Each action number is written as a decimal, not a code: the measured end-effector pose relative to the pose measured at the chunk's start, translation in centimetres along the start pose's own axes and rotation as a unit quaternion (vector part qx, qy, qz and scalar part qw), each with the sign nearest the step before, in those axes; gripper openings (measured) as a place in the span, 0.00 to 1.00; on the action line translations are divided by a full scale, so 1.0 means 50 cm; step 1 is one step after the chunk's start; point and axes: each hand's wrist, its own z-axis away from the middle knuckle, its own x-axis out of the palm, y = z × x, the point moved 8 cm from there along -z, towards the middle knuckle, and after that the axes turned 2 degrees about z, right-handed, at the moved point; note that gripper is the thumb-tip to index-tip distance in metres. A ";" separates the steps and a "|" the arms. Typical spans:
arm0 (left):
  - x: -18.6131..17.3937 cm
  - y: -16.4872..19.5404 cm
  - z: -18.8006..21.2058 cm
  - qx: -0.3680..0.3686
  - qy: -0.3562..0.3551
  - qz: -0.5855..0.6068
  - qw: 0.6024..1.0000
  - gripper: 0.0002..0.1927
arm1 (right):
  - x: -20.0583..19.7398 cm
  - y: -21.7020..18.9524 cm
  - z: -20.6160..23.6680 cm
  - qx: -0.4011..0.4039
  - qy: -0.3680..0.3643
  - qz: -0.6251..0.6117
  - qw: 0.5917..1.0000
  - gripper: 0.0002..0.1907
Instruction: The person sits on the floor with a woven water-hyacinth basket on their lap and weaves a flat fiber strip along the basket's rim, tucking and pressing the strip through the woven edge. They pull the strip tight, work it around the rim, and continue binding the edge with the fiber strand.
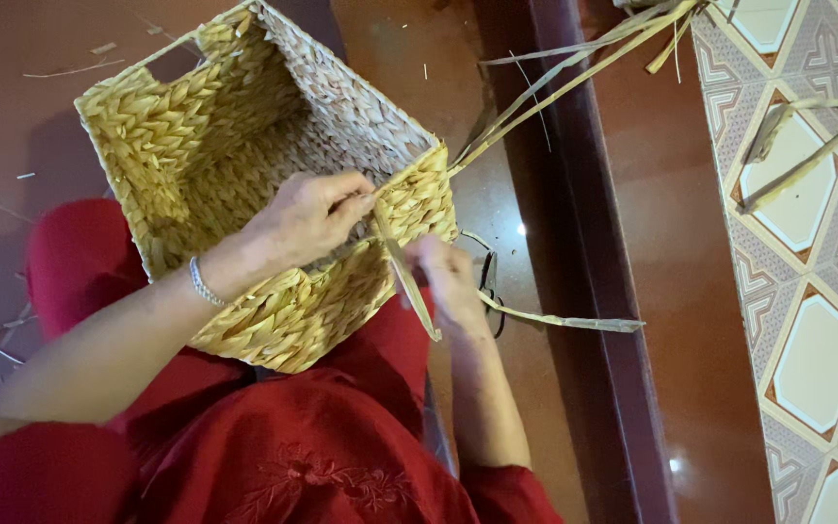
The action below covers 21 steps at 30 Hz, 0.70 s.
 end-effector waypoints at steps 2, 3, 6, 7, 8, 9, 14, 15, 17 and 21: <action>0.001 0.008 0.011 0.004 0.016 -0.047 0.999 0.08 | 0.040 0.028 -0.013 0.041 -0.057 0.054 0.996 0.17; 0.003 0.014 0.015 0.012 0.026 -0.066 0.997 0.08 | 0.051 0.030 -0.013 0.021 -0.039 0.058 0.997 0.17; 0.008 0.027 0.015 0.048 0.051 -0.078 0.994 0.07 | 0.080 0.024 -0.002 -0.050 0.004 0.067 0.996 0.19; 0.010 0.029 0.016 0.058 0.057 -0.075 0.994 0.07 | 0.089 0.022 0.009 -0.075 0.010 0.066 0.995 0.19; 0.011 0.025 0.015 0.055 0.058 -0.059 0.995 0.07 | 0.096 0.018 0.017 -0.103 0.016 0.065 0.992 0.18; 0.013 0.020 0.015 0.054 0.059 -0.043 0.996 0.08 | 0.099 0.015 0.021 -0.120 0.027 0.089 0.988 0.18; 0.023 -0.009 0.017 0.035 0.068 -0.035 0.996 0.07 | 0.131 0.008 0.039 -0.168 0.051 0.092 0.980 0.18; 0.026 -0.013 0.016 0.036 0.067 -0.033 0.997 0.07 | 0.138 0.006 0.042 -0.169 0.059 0.099 0.979 0.17; 0.034 -0.032 0.009 0.016 0.050 0.002 0.999 0.08 | 0.153 -0.003 0.048 -0.168 0.077 0.114 0.976 0.17; 0.045 -0.110 -0.012 -0.139 -0.069 0.266 0.951 0.12 | 0.196 -0.074 0.071 -0.310 0.086 0.283 0.904 0.07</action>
